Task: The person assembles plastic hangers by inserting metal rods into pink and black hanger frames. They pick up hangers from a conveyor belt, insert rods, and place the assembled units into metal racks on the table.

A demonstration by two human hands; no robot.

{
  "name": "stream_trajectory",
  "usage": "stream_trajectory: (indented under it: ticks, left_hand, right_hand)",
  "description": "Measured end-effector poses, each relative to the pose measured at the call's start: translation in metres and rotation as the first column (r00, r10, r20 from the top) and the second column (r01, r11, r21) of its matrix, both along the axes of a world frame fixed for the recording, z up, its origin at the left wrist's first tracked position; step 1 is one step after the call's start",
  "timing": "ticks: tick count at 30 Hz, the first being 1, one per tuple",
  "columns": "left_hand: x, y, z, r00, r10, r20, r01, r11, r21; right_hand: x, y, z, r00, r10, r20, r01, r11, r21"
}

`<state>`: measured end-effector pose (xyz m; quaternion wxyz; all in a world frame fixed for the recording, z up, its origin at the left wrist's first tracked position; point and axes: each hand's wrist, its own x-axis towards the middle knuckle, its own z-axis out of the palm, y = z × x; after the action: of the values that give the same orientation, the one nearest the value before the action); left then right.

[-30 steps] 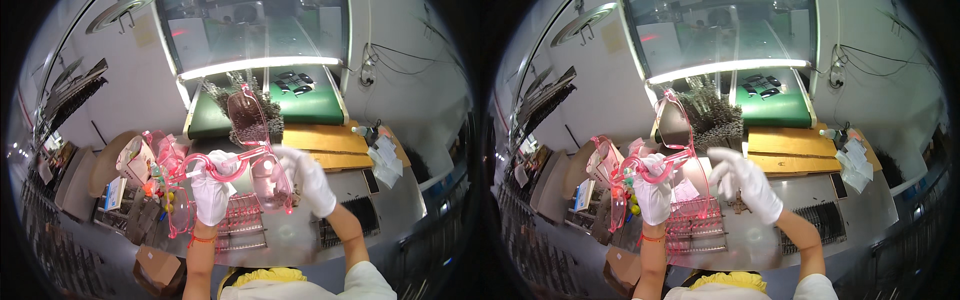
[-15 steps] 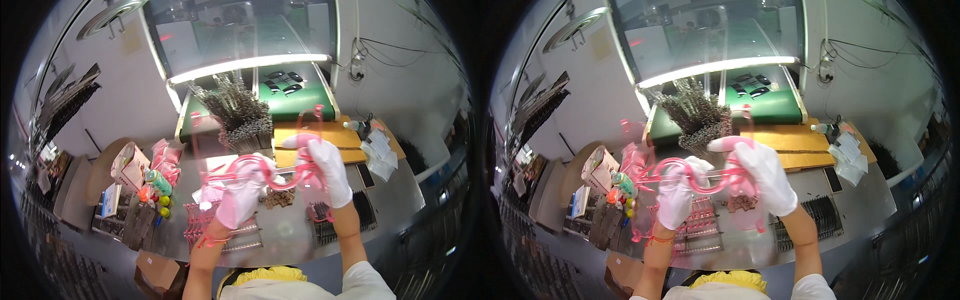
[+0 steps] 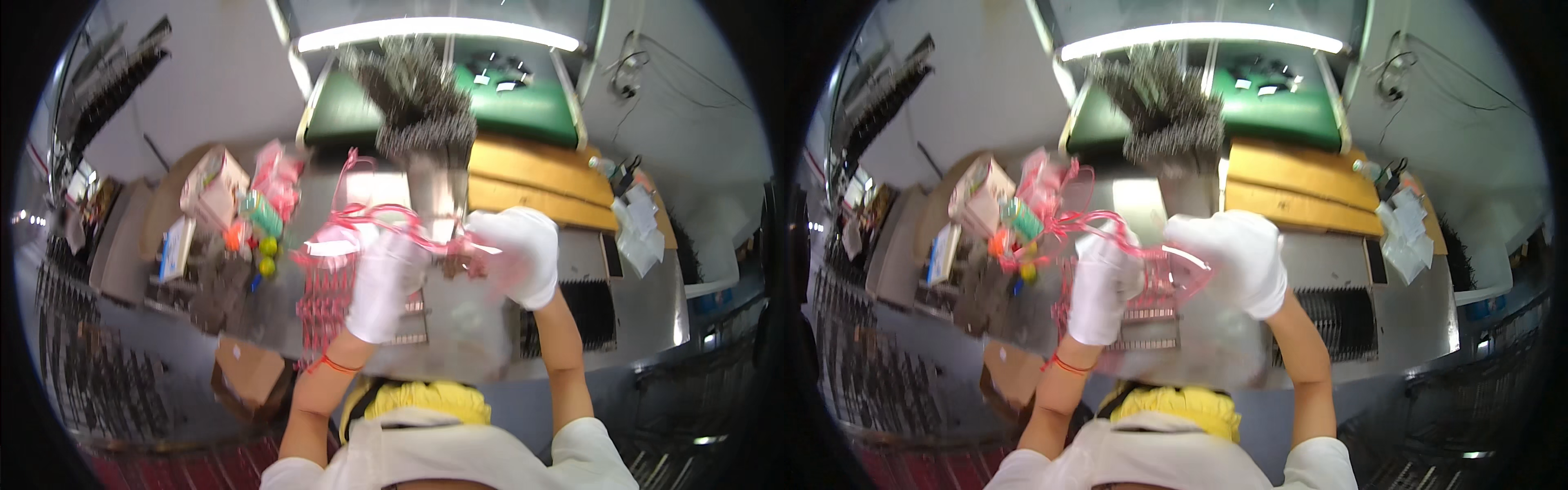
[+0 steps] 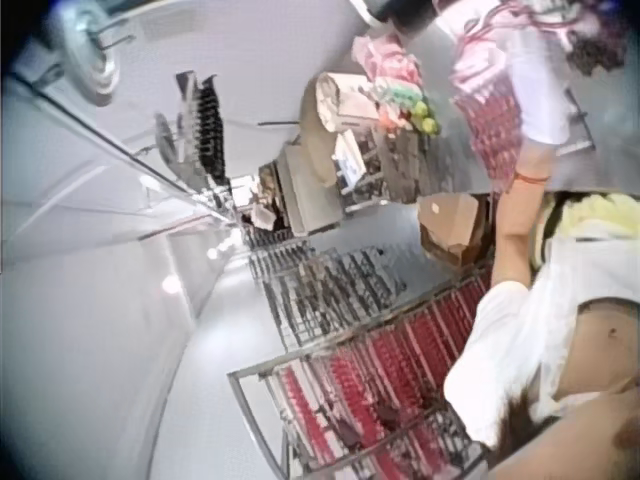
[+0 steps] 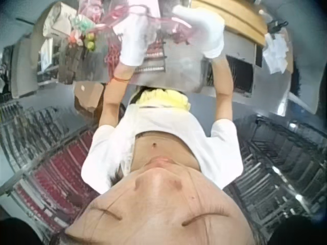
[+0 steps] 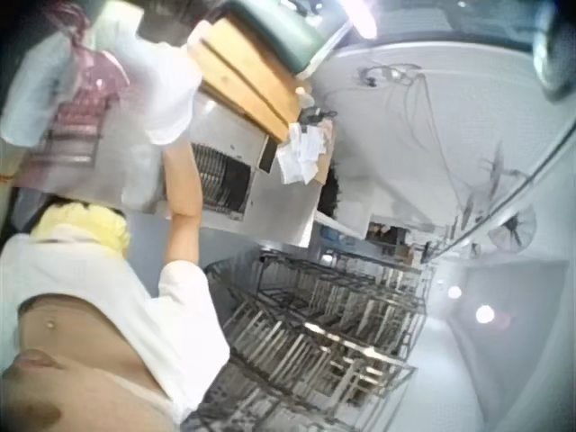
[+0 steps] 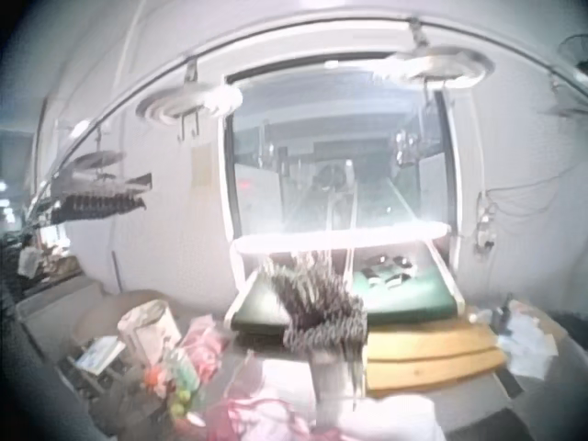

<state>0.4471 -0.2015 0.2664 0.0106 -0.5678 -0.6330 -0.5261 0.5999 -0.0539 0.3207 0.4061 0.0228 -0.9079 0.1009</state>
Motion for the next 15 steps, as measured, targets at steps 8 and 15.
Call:
stream_trajectory:
  ticks: [8, 15]
  left_hand:
    - [-0.048, -0.160, -0.084, 0.612, 0.420, 0.670, -0.618, 0.782, 0.075]
    - [-0.058, -0.186, -0.092, 0.671, 0.358, 0.649, -0.545, 0.832, 0.103]
  right_hand:
    - [-0.067, -0.077, -0.224, 0.872, 0.384, 0.304, 0.207, 0.273, -0.940]
    - [-0.130, -0.149, -0.309, 0.757, 0.330, 0.564, 0.460, 0.345, -0.818]
